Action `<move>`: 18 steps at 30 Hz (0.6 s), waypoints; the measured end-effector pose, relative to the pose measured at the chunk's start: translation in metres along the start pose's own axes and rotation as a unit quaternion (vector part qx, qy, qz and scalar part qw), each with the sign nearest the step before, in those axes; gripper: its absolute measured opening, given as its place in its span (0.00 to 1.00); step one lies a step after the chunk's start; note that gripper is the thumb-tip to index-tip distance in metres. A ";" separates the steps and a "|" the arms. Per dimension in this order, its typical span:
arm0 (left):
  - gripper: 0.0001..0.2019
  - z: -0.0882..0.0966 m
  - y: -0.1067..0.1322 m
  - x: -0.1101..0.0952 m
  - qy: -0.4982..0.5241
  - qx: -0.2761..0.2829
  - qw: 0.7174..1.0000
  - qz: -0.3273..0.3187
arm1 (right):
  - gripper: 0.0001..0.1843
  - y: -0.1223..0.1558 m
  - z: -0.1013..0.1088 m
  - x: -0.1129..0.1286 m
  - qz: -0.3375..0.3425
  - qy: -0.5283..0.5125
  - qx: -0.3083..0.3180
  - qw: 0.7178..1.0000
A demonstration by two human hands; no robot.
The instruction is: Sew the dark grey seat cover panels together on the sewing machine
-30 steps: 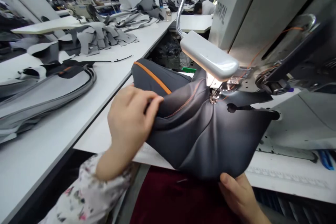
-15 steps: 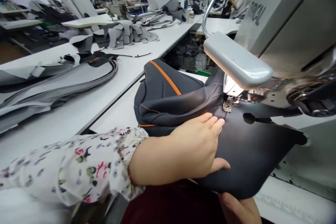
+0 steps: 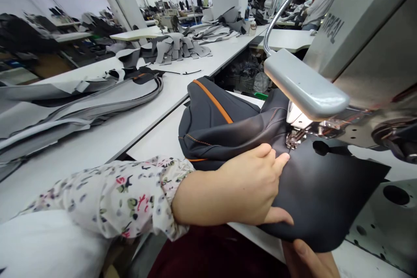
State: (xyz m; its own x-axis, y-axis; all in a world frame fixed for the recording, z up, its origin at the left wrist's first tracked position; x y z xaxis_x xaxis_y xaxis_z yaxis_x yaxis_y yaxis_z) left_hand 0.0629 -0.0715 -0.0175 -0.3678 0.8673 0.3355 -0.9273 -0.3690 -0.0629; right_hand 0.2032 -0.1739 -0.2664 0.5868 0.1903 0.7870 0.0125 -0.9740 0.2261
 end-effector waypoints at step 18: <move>0.39 -0.001 0.004 -0.007 -0.014 0.051 0.997 -0.047 | 0.34 -0.032 0.002 0.073 0.059 -0.009 -0.186 0.981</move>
State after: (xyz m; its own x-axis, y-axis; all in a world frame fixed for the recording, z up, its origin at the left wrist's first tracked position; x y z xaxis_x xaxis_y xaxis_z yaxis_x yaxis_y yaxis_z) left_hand 0.0615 -0.0793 -0.0211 -0.2755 0.8906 0.3618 -0.9454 -0.3192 0.0659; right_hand 0.2474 -0.1291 -0.2173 0.5801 0.0743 0.8111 -0.3499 -0.8766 0.3305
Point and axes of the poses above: each hand's wrist, its own y-axis away from the middle knuckle, its own z-axis out of the back of the hand, x = y × z, the point moved 8 cm from there along -y, towards the middle knuckle, and after that the axes turned 7 degrees about x, right-handed, at the moved point
